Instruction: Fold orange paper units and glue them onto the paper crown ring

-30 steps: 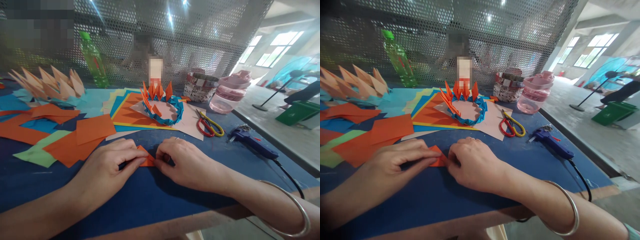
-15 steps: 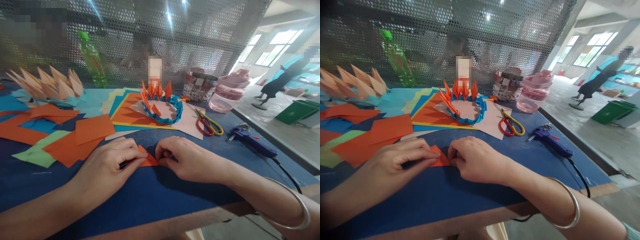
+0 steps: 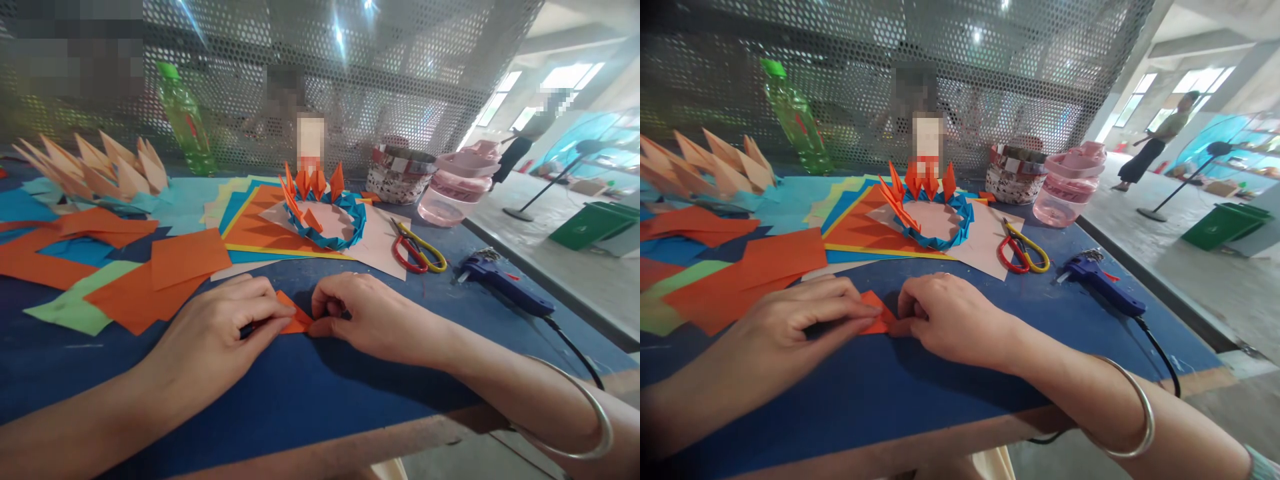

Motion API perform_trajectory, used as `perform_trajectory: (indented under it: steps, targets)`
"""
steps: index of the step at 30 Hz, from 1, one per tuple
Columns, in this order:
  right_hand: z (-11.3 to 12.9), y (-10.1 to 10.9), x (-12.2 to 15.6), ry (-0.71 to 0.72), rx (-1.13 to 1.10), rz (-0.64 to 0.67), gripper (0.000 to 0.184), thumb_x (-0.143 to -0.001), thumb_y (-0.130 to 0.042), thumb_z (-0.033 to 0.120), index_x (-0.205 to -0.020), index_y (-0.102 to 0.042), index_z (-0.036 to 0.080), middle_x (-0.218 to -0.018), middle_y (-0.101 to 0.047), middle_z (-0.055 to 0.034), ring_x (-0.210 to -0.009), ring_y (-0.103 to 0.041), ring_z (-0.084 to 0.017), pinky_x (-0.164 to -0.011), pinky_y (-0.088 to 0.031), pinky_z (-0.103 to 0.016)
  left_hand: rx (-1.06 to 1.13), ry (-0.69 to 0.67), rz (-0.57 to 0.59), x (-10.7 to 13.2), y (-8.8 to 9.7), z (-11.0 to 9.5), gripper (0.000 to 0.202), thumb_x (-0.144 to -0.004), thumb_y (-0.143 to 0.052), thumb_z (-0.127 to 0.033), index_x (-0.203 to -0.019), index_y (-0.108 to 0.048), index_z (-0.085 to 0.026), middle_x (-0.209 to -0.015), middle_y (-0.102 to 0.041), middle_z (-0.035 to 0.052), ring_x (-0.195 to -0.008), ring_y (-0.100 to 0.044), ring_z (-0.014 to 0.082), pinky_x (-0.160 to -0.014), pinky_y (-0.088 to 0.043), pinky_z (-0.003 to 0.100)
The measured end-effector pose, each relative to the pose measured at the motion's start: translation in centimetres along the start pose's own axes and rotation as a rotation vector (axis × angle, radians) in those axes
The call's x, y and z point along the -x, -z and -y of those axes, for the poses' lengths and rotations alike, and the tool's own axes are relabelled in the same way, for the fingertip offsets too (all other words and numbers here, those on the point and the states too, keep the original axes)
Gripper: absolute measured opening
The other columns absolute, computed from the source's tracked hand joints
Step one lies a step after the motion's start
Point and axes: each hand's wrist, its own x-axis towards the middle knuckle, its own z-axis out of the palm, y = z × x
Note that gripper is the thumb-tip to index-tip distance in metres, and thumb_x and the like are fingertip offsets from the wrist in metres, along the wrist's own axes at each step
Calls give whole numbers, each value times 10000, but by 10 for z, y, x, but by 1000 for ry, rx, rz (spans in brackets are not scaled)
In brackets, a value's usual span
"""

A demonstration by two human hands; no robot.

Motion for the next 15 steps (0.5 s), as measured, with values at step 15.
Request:
perform_trajectory:
  steps: [15]
  targets:
    - [-1,-10,-5,-71,82,-59,228,-834,-681,428,-781,-613,217,-668,-581,67,-598,-466,-74,-540,-281,-208,8,20,-14,0,-2,0,162,-911,-566,-232,-825,-701,-253,-780,-643,-35,-760,-581,133,-678,-416,259]
